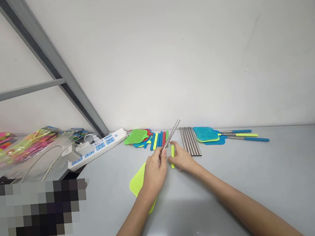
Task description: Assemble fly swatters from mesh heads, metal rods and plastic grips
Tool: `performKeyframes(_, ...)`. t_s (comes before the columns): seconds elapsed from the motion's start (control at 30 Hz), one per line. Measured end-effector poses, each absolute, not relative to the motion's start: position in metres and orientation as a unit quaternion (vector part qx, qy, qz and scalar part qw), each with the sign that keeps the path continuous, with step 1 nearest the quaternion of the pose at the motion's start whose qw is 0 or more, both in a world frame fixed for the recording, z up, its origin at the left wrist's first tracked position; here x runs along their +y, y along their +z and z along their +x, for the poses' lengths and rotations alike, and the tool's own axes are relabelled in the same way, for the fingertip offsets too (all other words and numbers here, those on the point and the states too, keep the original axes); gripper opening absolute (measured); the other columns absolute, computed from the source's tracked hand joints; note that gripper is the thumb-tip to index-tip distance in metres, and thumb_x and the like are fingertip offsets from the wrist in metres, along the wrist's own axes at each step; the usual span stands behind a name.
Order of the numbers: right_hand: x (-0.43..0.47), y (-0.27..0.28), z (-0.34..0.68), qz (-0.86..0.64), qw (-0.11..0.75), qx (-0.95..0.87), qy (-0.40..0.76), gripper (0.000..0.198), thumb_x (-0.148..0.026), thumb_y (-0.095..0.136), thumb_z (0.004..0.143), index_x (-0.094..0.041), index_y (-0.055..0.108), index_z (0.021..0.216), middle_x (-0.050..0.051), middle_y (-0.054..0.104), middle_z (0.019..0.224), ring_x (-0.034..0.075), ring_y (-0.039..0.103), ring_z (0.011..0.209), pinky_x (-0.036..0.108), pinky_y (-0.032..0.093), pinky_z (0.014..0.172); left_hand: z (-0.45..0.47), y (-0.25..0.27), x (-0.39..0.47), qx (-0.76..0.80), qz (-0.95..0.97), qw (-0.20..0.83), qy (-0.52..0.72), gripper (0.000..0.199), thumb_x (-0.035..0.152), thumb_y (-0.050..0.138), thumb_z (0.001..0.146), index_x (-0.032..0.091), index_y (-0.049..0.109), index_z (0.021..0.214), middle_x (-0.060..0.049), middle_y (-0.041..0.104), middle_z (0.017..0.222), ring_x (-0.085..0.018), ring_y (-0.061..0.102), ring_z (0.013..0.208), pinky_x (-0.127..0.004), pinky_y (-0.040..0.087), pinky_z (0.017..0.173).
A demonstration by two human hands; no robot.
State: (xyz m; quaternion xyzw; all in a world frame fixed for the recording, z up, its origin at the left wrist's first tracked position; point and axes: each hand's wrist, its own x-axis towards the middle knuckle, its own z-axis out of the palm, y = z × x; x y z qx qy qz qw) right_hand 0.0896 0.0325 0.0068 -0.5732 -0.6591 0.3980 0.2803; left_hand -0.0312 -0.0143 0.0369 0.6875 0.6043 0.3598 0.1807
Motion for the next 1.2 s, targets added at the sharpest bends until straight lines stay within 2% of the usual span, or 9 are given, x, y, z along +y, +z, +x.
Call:
performKeyframes(0.1,0.025,0.006,0.096,-0.526,0.284,-0.678,0.427,0.049,-0.02,0.052,0.062,-0.026,0.045,0.11,-0.008,0.045,0.048,0.006,0.036,0.033,0.02,0.029,0.04,-0.032,0.036,-0.014,0.609,0.685,0.178,0.357,0.03,0.039,0.025,0.084,0.022,0.049,0.09,-0.001,0.056,0.071,-0.015,0.048,0.06,-0.025,0.034,0.056)
performKeyframes(0.23,0.004,0.012,0.118,-0.405,0.246,-0.599,0.645,0.027,-0.02,0.042,0.068,-0.019,0.056,0.092,-0.008,0.035,0.041,0.005,0.026,0.029,0.019,0.023,0.036,-0.031,0.036,-0.014,0.608,0.689,0.175,0.354,0.029,0.038,0.026,0.084,0.022,0.05,0.089,-0.001,0.058,0.072,-0.015,0.05,0.062,-0.026,0.035,0.058)
performKeyframes(0.33,-0.015,0.019,0.142,-0.335,0.318,-0.441,0.77,0.023,-0.025,0.042,0.071,-0.018,0.054,0.089,-0.005,0.039,0.049,0.006,0.031,0.036,0.019,0.026,0.039,-0.03,0.036,-0.015,0.606,0.694,0.167,0.351,0.029,0.037,0.027,0.084,0.022,0.05,0.094,-0.002,0.059,0.078,-0.017,0.051,0.066,-0.027,0.036,0.06)
performKeyframes(0.4,-0.026,0.022,0.157,-0.301,0.358,-0.345,0.814,0.023,-0.021,0.047,0.068,-0.02,0.052,0.091,-0.003,0.043,0.058,0.007,0.037,0.043,0.019,0.027,0.041,-0.028,0.037,-0.017,0.602,0.702,0.161,0.345,0.029,0.036,0.028,0.084,0.022,0.051,0.095,-0.003,0.059,0.081,-0.018,0.051,0.069,-0.028,0.036,0.062)
performKeyframes(0.53,-0.037,0.017,0.177,-0.29,0.417,-0.261,0.821,0.029,-0.01,0.058,0.065,-0.023,0.051,0.09,-0.002,0.047,0.067,0.006,0.039,0.049,0.017,0.026,0.042,-0.024,0.038,-0.02,0.585,0.727,0.157,0.322,0.027,0.034,0.028,0.084,0.023,0.05,0.094,-0.002,0.058,0.075,-0.018,0.05,0.067,-0.029,0.037,0.062)
performKeyframes(0.63,-0.035,0.009,0.188,-0.294,0.47,-0.22,0.802,0.022,-0.016,0.057,0.07,-0.023,0.051,0.09,-0.002,0.048,0.068,0.006,0.04,0.05,0.017,0.028,0.042,-0.023,0.036,-0.019,0.57,0.749,0.15,0.301,0.025,0.032,0.028,0.084,0.023,0.049,0.095,-0.001,0.057,0.071,-0.017,0.049,0.064,-0.029,0.037,0.064)
performKeyframes(0.83,-0.018,0.006,0.224,-0.336,0.61,-0.202,0.689,0.018,-0.03,0.052,0.075,-0.023,0.054,0.092,-0.005,0.041,0.056,0.007,0.035,0.043,0.019,0.031,0.04,-0.02,0.027,-0.018,0.511,0.8,0.135,0.283,0.023,0.027,0.032,0.084,0.022,0.05,0.096,-0.003,0.058,0.088,-0.017,0.05,0.077,-0.031,0.036,0.07)
performKeyframes(0.93,-0.012,0.005,0.236,-0.357,0.621,-0.205,0.668,0.018,-0.033,0.051,0.075,-0.023,0.056,0.09,-0.005,0.04,0.054,0.007,0.034,0.041,0.019,0.032,0.039,-0.016,0.024,-0.021,0.483,0.819,0.156,0.267,0.023,0.026,0.032,0.083,0.022,0.051,0.095,-0.003,0.058,0.086,-0.017,0.05,0.077,-0.031,0.037,0.071)
performKeyframes(1.2,-0.011,0.005,0.231,-0.346,0.602,-0.194,0.693,0.015,-0.029,0.051,0.074,-0.019,0.058,0.084,-0.002,0.05,0.063,0.008,0.043,0.048,0.021,0.038,0.046,-0.011,0.021,-0.021,0.481,0.813,0.207,0.256,0.024,0.027,0.031,0.084,0.022,0.051,0.095,-0.003,0.057,0.091,-0.017,0.05,0.085,-0.031,0.038,0.075)
